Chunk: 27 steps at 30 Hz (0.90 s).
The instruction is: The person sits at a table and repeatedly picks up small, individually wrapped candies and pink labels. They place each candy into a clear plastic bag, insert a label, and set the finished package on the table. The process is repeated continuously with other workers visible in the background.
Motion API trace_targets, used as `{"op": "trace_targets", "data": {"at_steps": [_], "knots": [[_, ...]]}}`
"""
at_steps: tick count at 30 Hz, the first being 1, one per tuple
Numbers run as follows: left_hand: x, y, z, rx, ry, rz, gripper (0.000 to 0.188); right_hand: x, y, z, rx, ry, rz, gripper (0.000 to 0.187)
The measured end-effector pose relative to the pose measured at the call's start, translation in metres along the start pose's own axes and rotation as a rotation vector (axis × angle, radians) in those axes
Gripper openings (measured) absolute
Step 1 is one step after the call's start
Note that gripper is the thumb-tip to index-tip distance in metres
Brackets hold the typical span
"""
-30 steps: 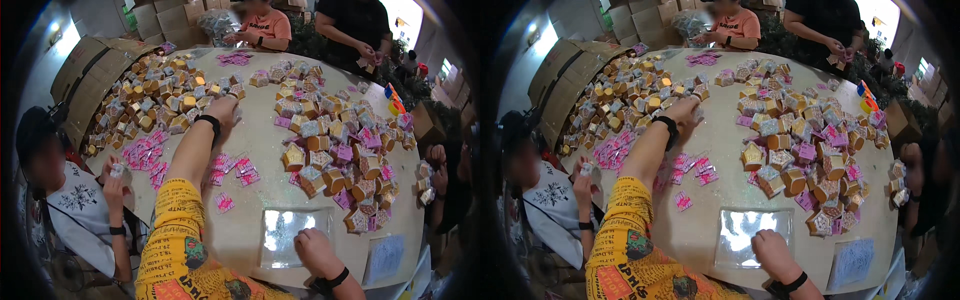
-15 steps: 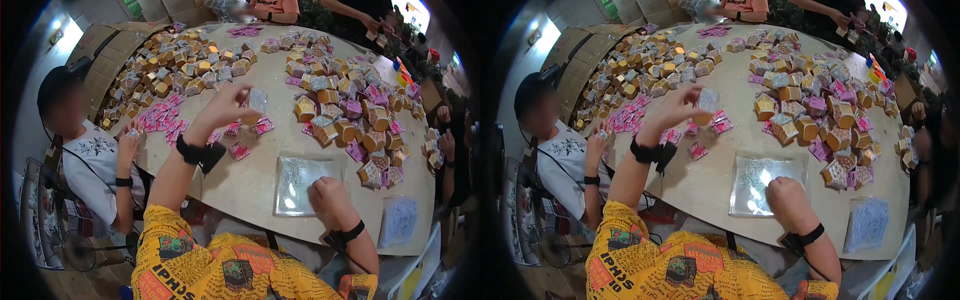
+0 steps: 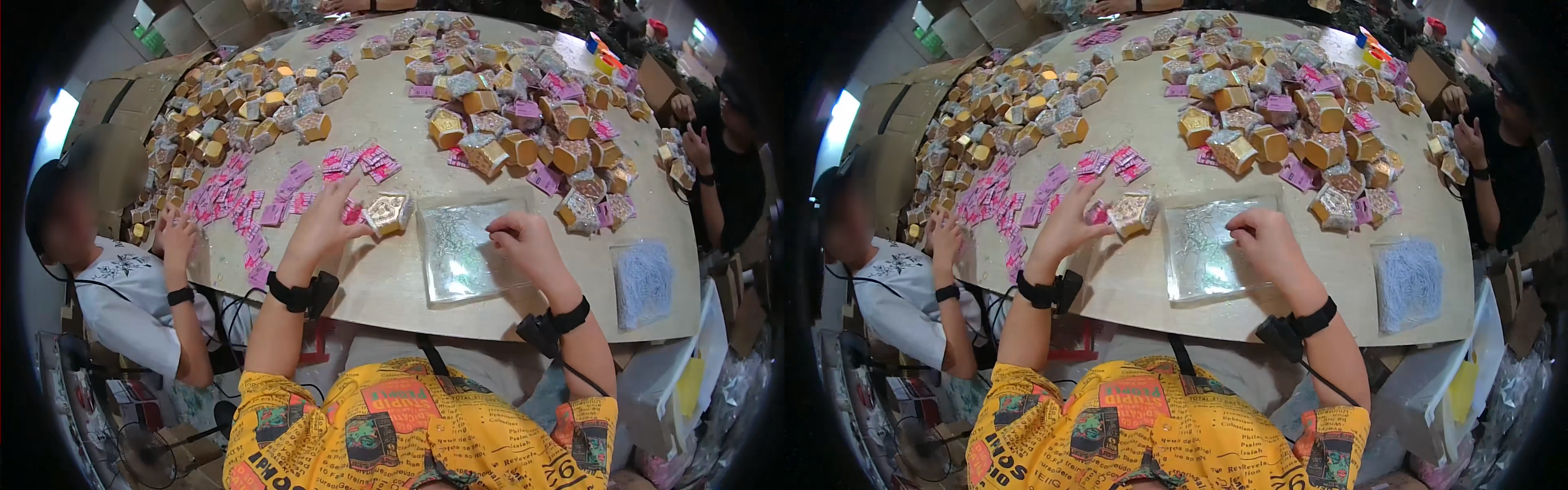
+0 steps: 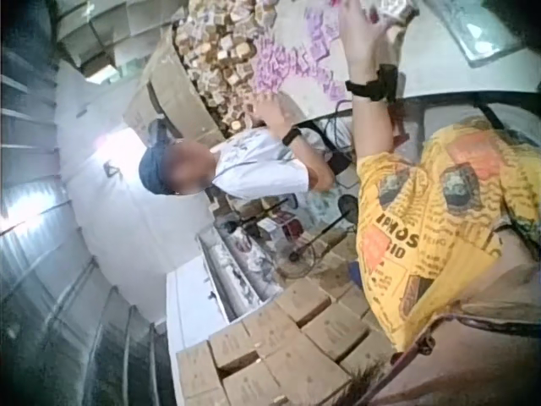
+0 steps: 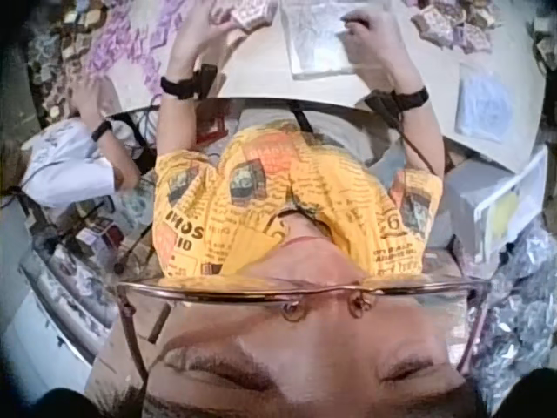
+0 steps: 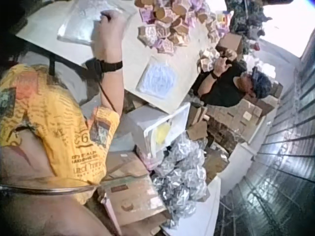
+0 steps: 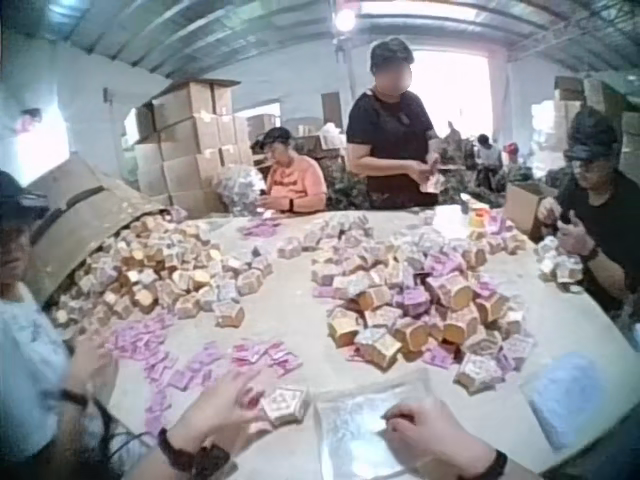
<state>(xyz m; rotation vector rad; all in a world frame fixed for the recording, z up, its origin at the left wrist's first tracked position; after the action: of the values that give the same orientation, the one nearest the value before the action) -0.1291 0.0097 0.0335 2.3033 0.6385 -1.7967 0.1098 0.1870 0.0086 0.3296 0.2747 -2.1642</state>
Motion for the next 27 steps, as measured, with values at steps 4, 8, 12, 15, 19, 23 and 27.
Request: {"op": "trace_targets", "data": {"at_steps": [4, 8, 12, 15, 19, 23, 27], "knots": [[0.019, 0.009, 0.021, -0.029, -0.107, 0.022, 0.063, 0.007, 0.001, 0.020, -0.130, 0.174, -0.031, 0.009], [0.029, 0.012, 0.024, -0.060, -0.108, 0.019, 0.048, 0.018, 0.002, 0.040, -0.259, 0.252, -0.035, 0.008], [0.029, 0.015, 0.031, -0.057, -0.047, -0.115, 0.049, 0.024, -0.003, 0.055, -0.263, 0.175, -0.038, 0.008], [0.027, 0.014, 0.040, -0.127, -0.003, -0.046, 0.051, 0.039, -0.009, 0.065, -0.259, 0.103, -0.013, 0.007], [0.037, 0.021, 0.072, -0.453, 0.894, -0.045, 0.052, 0.061, -0.017, 0.089, -0.299, 0.015, 0.038, 0.007], [0.037, 0.025, 0.084, -0.394, 0.791, 0.021, 0.053, 0.092, -0.035, 0.107, -0.407, 0.042, 0.083, 0.007], [0.019, 0.019, 0.043, -0.052, 0.052, -0.116, 0.053, 0.111, -0.044, 0.105, -0.444, 0.089, 0.114, 0.007]]}}
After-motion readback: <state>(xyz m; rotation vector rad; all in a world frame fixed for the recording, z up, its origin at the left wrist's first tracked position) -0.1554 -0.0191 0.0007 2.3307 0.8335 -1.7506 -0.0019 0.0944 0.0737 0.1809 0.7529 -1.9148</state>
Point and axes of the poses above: each hand's wrist, its own y-axis away from the middle knuckle, its own x-axis out of the palm, z = x × y, the point moved 8 cm from there along -y, towards the middle knuckle, and after that the axes turned 11 degrees about -y, right-handed, at the moved point
